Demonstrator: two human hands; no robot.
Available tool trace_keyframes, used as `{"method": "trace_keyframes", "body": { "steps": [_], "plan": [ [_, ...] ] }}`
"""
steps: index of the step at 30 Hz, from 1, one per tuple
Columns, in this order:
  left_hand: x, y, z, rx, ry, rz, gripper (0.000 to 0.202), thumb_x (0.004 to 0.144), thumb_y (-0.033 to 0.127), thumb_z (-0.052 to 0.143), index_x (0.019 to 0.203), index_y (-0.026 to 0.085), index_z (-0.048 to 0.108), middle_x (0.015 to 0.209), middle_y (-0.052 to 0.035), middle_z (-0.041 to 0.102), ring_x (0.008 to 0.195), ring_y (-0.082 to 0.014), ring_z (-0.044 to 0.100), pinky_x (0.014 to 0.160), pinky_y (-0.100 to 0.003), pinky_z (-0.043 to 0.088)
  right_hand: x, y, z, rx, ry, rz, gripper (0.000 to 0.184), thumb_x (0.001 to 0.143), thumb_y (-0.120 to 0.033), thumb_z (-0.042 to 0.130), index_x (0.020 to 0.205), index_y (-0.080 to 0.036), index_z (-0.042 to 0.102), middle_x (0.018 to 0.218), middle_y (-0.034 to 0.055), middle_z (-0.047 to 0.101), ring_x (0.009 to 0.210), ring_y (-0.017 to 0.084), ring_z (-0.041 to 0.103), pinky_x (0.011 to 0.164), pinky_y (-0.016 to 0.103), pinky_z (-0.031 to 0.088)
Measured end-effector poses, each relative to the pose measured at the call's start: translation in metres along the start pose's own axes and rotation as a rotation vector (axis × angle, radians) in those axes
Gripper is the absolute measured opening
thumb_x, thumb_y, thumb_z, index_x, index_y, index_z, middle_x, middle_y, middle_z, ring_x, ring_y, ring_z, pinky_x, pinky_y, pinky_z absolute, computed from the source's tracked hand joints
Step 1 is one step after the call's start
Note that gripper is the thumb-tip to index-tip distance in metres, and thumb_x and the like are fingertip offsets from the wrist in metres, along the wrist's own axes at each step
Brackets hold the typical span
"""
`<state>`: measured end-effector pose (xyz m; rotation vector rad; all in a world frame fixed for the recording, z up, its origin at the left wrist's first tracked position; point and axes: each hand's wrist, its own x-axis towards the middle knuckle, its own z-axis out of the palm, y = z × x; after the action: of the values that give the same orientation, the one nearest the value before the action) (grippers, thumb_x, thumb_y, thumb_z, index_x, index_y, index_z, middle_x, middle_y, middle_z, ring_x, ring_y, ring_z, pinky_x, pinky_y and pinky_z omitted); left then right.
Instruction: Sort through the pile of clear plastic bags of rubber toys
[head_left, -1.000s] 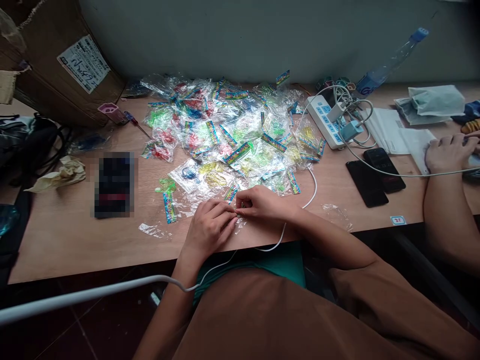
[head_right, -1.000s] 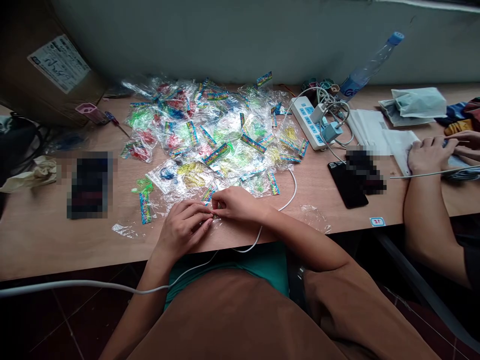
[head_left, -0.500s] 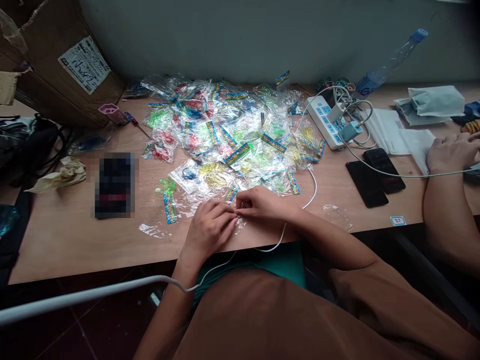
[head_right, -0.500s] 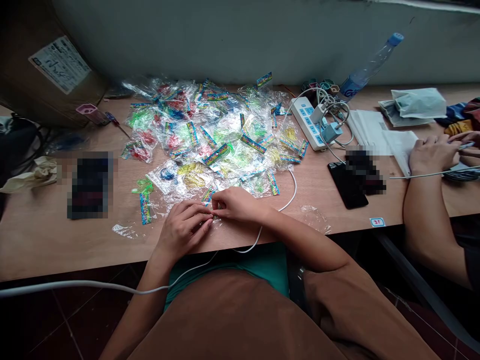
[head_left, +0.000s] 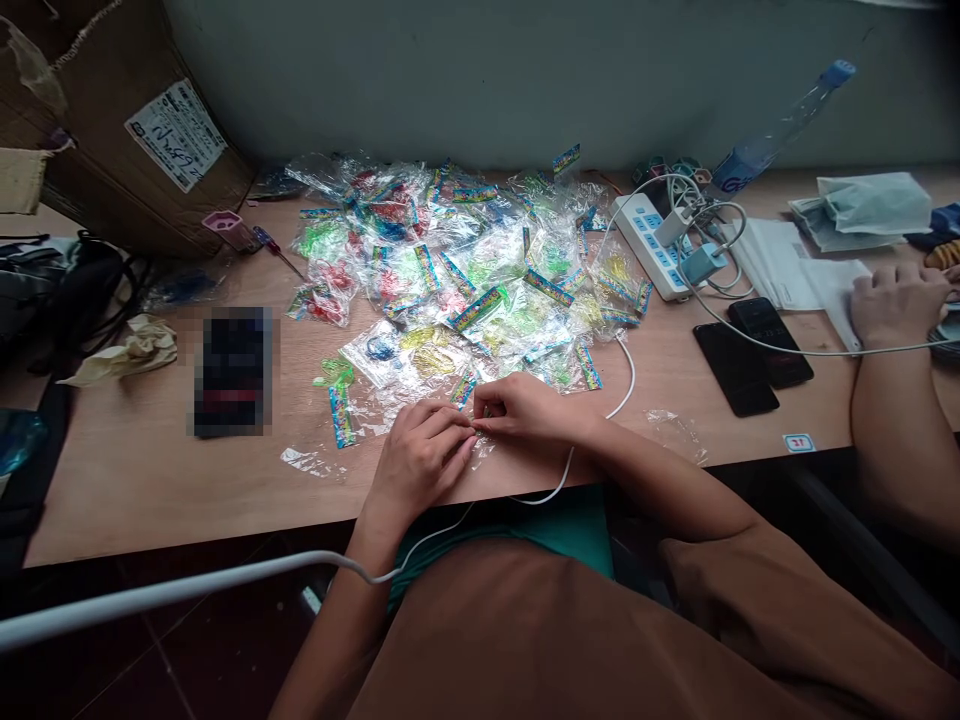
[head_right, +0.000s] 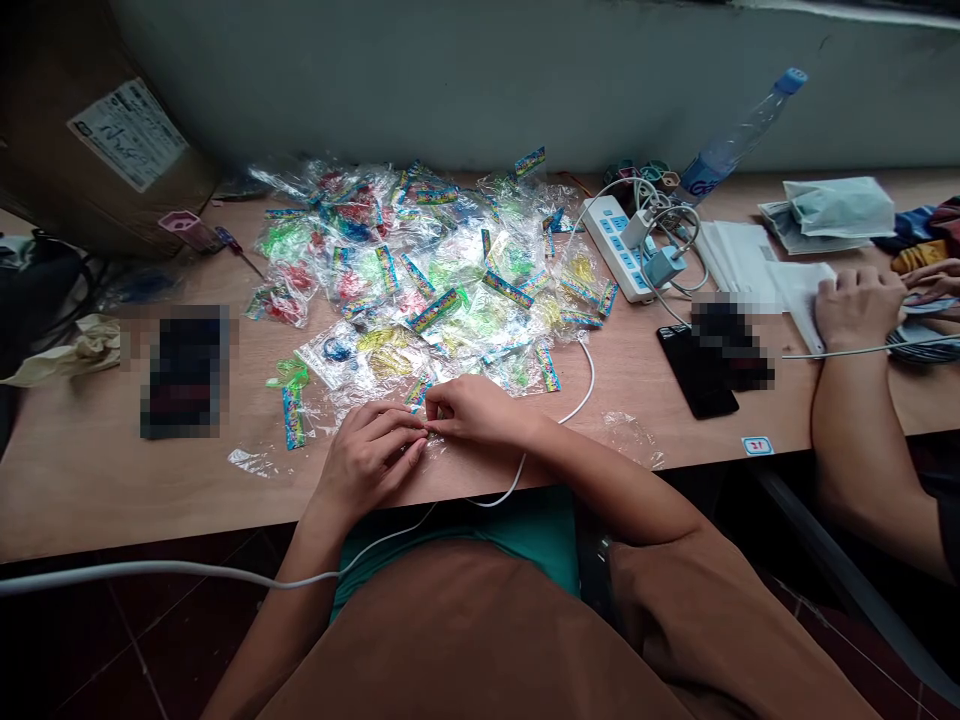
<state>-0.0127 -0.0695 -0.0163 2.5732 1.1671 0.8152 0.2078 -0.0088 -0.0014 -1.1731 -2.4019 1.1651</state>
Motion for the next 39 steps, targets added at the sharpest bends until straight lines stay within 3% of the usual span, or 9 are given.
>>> {"method": "trace_keyframes", "body": {
  "steps": [39],
  "plan": [
    [0.0005,-0.0004,0.0004,0.004,0.028,0.019,0.008,0.100,0.019,0.065,0.097,0.021,0.072,0.105,-0.0021,0.079,0.112,-0.0248,0.066,0.097,-0.043,0.051,0.0006,-0.0031,-0.0012,-0.028,-0.008,0.000,0.006,0.092,-0.020,0.074,0.089,-0.015,0.074,0.065,-0.0040,0.060,0.061,0.009,0.046,0.064,0.025,0.025]
  ]
}}
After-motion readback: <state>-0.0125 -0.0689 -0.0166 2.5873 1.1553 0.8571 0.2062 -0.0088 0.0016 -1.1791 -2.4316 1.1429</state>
